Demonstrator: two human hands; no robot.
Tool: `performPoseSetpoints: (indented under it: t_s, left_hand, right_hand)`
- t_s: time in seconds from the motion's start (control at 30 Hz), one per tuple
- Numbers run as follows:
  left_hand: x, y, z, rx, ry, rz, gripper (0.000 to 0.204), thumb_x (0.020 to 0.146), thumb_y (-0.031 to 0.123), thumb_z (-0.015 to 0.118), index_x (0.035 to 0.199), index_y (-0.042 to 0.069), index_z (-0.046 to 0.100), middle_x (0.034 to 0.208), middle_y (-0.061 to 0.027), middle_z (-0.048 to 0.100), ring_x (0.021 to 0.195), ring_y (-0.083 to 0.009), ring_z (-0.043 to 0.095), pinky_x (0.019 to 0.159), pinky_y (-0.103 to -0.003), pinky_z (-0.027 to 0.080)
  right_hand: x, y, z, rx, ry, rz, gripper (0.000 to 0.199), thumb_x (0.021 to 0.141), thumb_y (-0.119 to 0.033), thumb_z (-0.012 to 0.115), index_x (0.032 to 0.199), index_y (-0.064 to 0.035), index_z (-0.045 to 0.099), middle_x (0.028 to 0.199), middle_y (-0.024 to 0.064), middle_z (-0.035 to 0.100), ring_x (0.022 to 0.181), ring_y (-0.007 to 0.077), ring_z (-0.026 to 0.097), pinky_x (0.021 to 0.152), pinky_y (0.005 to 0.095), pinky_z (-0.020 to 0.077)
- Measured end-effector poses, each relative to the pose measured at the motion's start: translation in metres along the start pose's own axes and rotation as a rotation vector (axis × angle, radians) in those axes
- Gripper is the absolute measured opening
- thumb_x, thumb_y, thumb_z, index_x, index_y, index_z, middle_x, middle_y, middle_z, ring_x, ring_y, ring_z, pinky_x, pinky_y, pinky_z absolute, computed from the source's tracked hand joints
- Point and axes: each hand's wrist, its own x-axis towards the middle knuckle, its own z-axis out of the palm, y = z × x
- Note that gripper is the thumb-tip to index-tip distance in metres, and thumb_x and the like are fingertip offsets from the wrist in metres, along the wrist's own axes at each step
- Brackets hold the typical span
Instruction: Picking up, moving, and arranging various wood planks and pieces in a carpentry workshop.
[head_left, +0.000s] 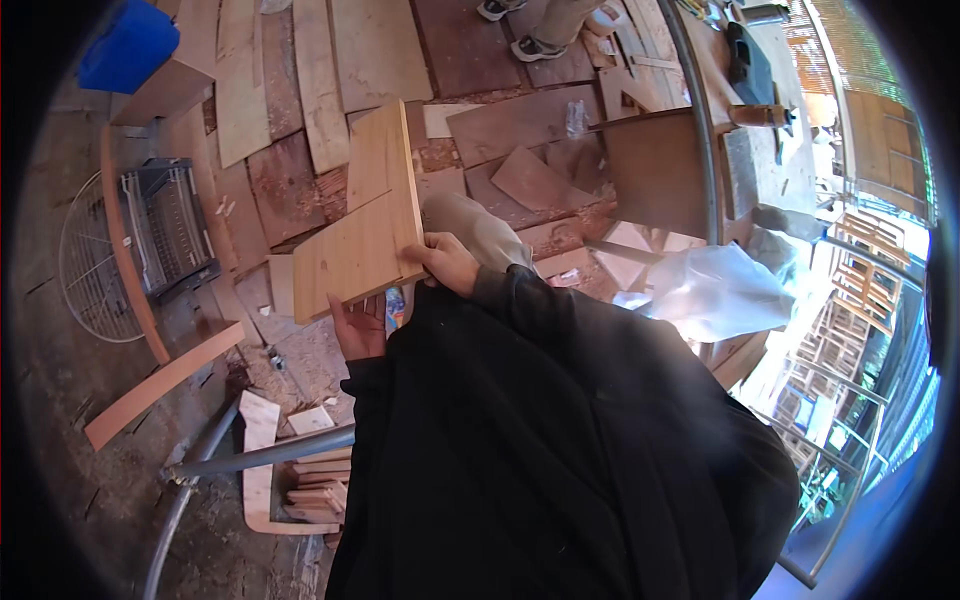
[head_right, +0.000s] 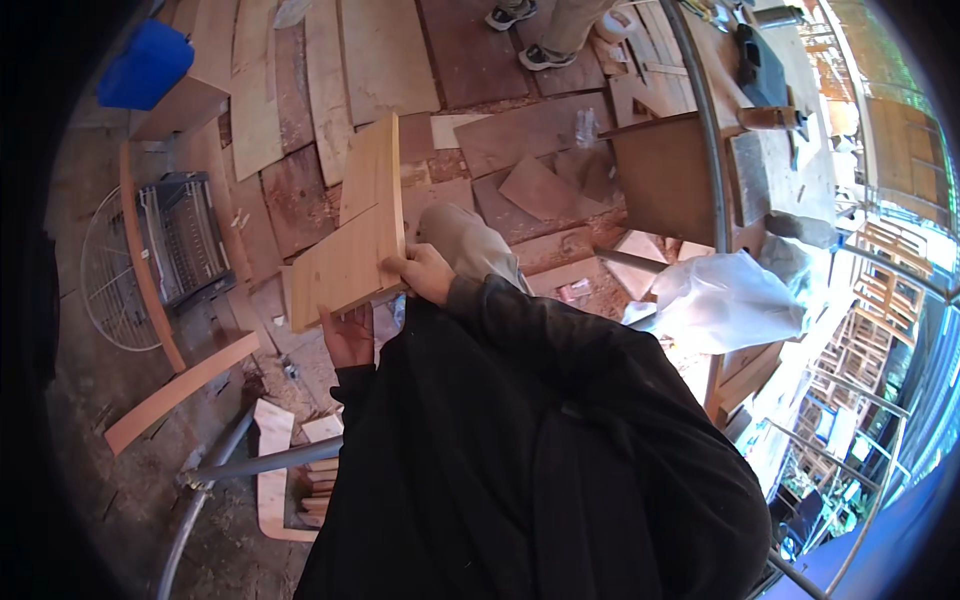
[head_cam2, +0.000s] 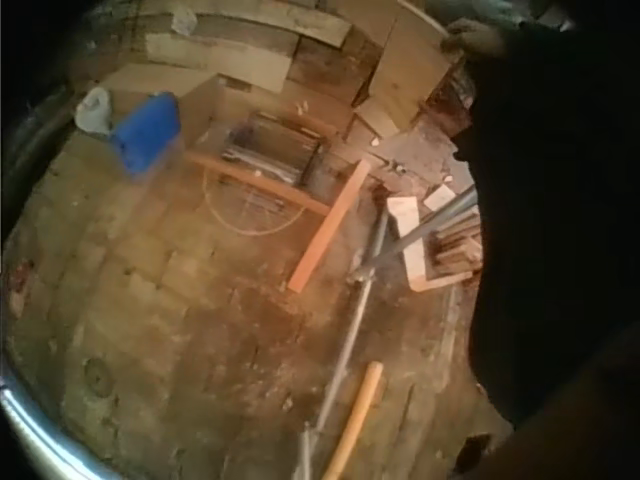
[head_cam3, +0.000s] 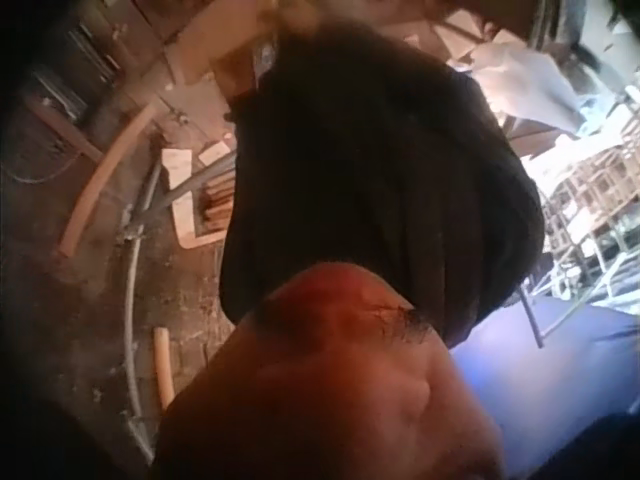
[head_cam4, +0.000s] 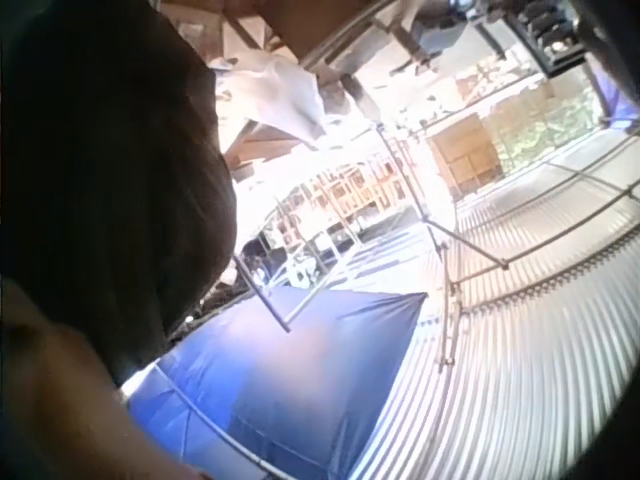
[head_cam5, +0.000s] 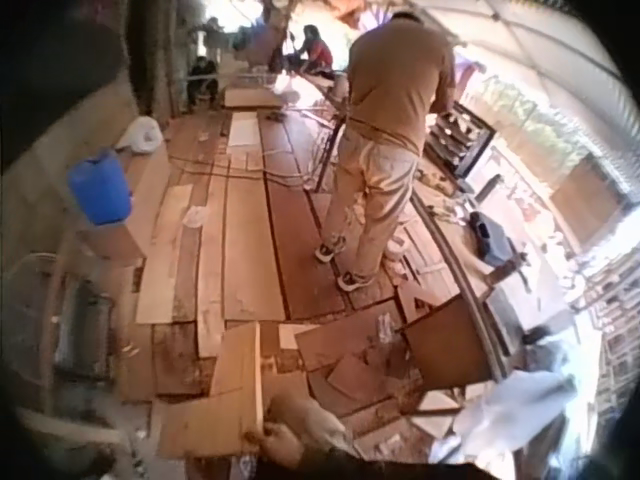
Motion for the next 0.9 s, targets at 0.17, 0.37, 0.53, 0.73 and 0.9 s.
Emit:
performPoseSetpoints:
  t_s: [0.17, 0.37, 0.53, 0.73, 0.9]
  left_hand:
    - [0.009, 0.015, -0.009, 0.034, 0.028, 0.076, 0.045, 0.088, 0.027, 0.057, 0.124, 0.001, 0.044, 0.118, -0.0151, 0.056, 0.108, -0.0288, 0.057, 0.094, -0.042, 0.048]
    - [0.018, 0.003, -0.019, 0.079, 0.203, 0.06, 0.042, 0.082, 0.017, 0.06, 0.119, 0.0, 0.048, 0.114, -0.0149, 0.057, 0.105, -0.0292, 0.058, 0.09, -0.043, 0.05]
    - [0.019, 0.015, -0.03, 0.317, 0.283, 0.008, 0.039, 0.081, 0.015, 0.06, 0.116, -0.002, 0.049, 0.109, -0.0152, 0.06, 0.095, -0.0279, 0.063, 0.081, -0.042, 0.055]
    - [0.051, 0.04, -0.006, 0.457, 0.231, -0.064, 0.048, 0.079, 0.009, 0.058, 0.123, -0.002, 0.043, 0.113, -0.0147, 0.058, 0.098, -0.0283, 0.062, 0.082, -0.043, 0.055]
    - [0.121, 0.055, 0.008, 0.498, 0.099, -0.107, 0.057, 0.075, 0.006, 0.06, 0.128, 0.0, 0.039, 0.116, -0.0138, 0.055, 0.101, -0.0282, 0.06, 0.083, -0.042, 0.054]
  right_hand:
    - [0.018, 0.0, 0.013, -0.025, -0.155, 0.039, 0.03, 0.086, -0.029, 0.058, 0.09, 0.0007, 0.061, 0.065, 0.0012, 0.053, 0.05, 0.0088, 0.048, 0.045, 0.0227, 0.0374]
    - [0.044, 0.014, -0.035, -0.214, -0.16, 0.266, 0.039, 0.09, -0.042, 0.052, 0.093, -0.0045, 0.063, 0.069, -0.0005, 0.055, 0.055, 0.0072, 0.051, 0.046, 0.0209, 0.0395]
    - [0.071, 0.025, -0.102, 0.064, 0.054, 0.369, 0.033, 0.09, -0.039, 0.054, 0.097, -0.008, 0.063, 0.076, -0.0022, 0.056, 0.066, 0.007, 0.053, 0.053, 0.0211, 0.0416]
    - [0.133, 0.043, -0.134, 0.162, 0.122, 0.405, 0.029, 0.089, -0.039, 0.056, 0.1, -0.0125, 0.062, 0.079, -0.0033, 0.056, 0.069, 0.0082, 0.054, 0.059, 0.0229, 0.0433]
    - [0.217, 0.061, -0.145, 0.329, 0.17, 0.456, 0.05, 0.086, -0.051, 0.055, 0.12, -0.0146, 0.052, 0.104, 0.0034, 0.055, 0.093, 0.0185, 0.054, 0.078, 0.0387, 0.0473]
